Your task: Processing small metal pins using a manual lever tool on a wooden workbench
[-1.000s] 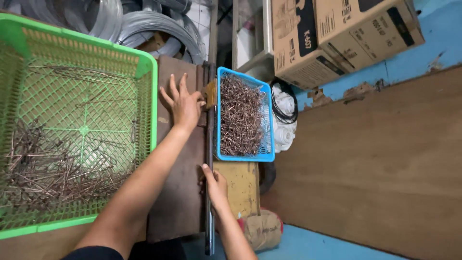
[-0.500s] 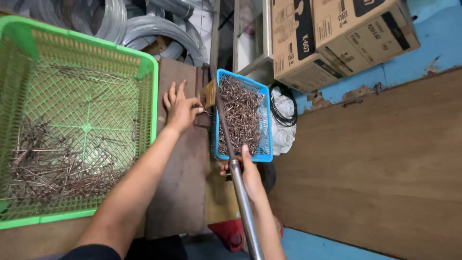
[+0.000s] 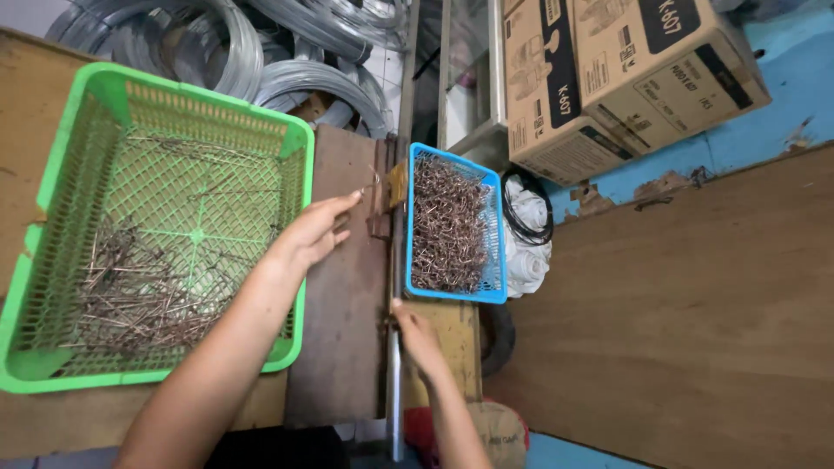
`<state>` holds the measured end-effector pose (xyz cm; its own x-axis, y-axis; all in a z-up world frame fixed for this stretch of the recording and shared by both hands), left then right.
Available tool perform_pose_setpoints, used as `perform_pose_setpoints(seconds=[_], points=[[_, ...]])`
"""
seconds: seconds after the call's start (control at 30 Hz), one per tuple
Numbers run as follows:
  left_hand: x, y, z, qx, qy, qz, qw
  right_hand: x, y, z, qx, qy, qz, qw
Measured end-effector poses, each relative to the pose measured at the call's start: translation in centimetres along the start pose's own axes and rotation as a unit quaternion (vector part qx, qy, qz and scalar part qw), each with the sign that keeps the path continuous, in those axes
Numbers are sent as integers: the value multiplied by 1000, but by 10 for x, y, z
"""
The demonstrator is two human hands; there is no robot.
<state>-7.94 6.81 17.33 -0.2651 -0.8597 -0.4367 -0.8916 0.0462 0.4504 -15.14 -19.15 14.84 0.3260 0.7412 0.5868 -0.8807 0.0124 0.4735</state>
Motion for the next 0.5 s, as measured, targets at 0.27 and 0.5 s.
perform_pose_setpoints(seconds=[0.27,0.5], points=[[9,-63,48,-21,-50,-91,994,8,3,0,-23,202,17,979],[-52,71,-83,32,-435,-542,718,89,38,113,-320,-104,237,911]])
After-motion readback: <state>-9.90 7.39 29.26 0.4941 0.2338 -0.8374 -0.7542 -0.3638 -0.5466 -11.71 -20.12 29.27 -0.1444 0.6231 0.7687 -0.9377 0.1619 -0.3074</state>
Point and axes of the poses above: each hand's wrist, its own y-axis away from the middle knuckle, its own z-axis out of the back of the hand, x = y × z, the point moved 8 cm from there along -y, towards the middle knuckle, and after that the axes turned 6 degrees about y, right-handed, at the moved point
